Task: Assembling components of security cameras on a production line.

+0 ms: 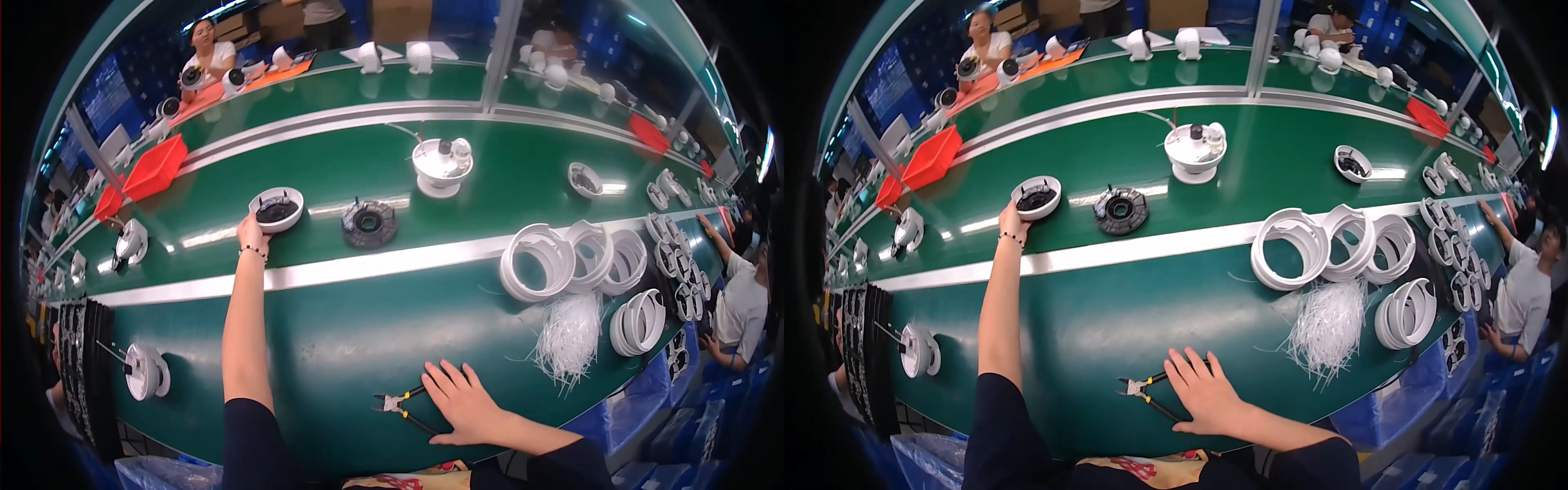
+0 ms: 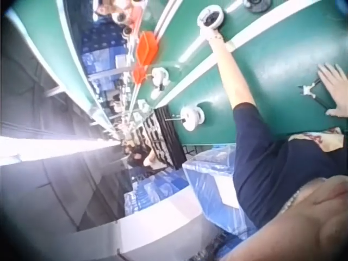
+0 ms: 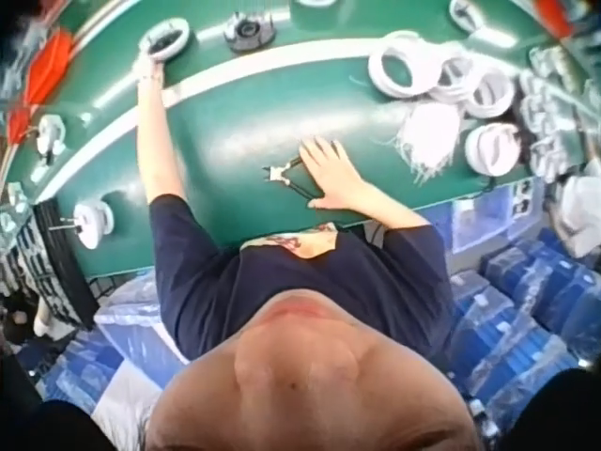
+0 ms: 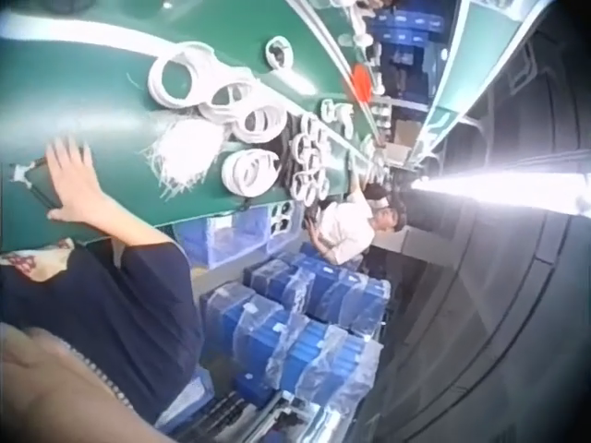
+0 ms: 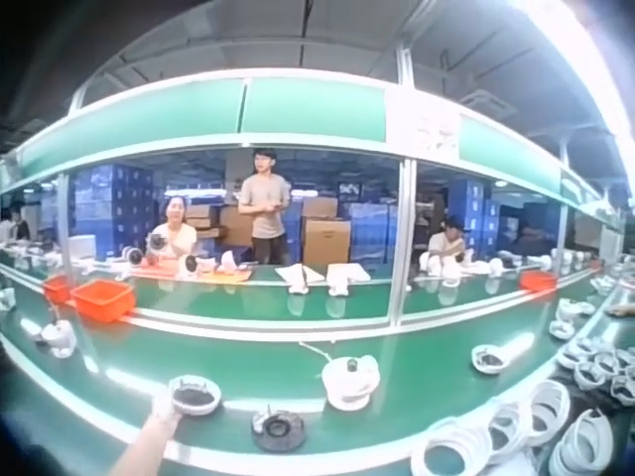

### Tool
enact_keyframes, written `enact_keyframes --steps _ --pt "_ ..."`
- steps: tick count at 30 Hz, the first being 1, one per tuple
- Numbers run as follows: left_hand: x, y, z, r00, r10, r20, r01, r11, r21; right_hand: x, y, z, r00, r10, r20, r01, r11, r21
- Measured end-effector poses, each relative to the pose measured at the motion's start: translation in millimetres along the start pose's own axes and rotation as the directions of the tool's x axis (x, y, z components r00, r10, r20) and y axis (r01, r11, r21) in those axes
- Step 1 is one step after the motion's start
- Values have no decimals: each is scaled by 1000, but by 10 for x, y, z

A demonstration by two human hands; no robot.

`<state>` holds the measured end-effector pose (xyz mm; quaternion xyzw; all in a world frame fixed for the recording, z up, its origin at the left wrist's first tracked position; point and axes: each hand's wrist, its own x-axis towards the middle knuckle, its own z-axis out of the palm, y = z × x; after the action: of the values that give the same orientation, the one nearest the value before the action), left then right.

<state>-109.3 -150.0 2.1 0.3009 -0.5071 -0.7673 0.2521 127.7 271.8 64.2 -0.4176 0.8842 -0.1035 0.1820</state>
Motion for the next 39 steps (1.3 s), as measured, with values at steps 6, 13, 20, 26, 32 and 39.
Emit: enact_keyframes --steps 6,13,20,26,32,39 --pt "-959 138 1211 203 900 386 -876 -9 481 -265 141 215 934 93 -345 -69 994 80" --pt "-1984 -501 2720 703 -421 574 -273 585 764 -769 391 130 753 584 -305 74 384 920" --pt "-1566 -1203 3004 759 -247 603 300 954 12 -1025 428 43 715 618 -327 326 119 938" --pt "-2238 19 1887 542 -261 798 186 964 189 -1230 649 -797 614 342 -711 143 838 527" --pt "-2818 321 627 344 -543 766 465 807 363 -613 709 -1530 700 9 -714 13 1000 26" --pt "-3204 -22 52 363 -649 669 560 726 400 139 712 -1596 926 -115 -360 29 971 -237"
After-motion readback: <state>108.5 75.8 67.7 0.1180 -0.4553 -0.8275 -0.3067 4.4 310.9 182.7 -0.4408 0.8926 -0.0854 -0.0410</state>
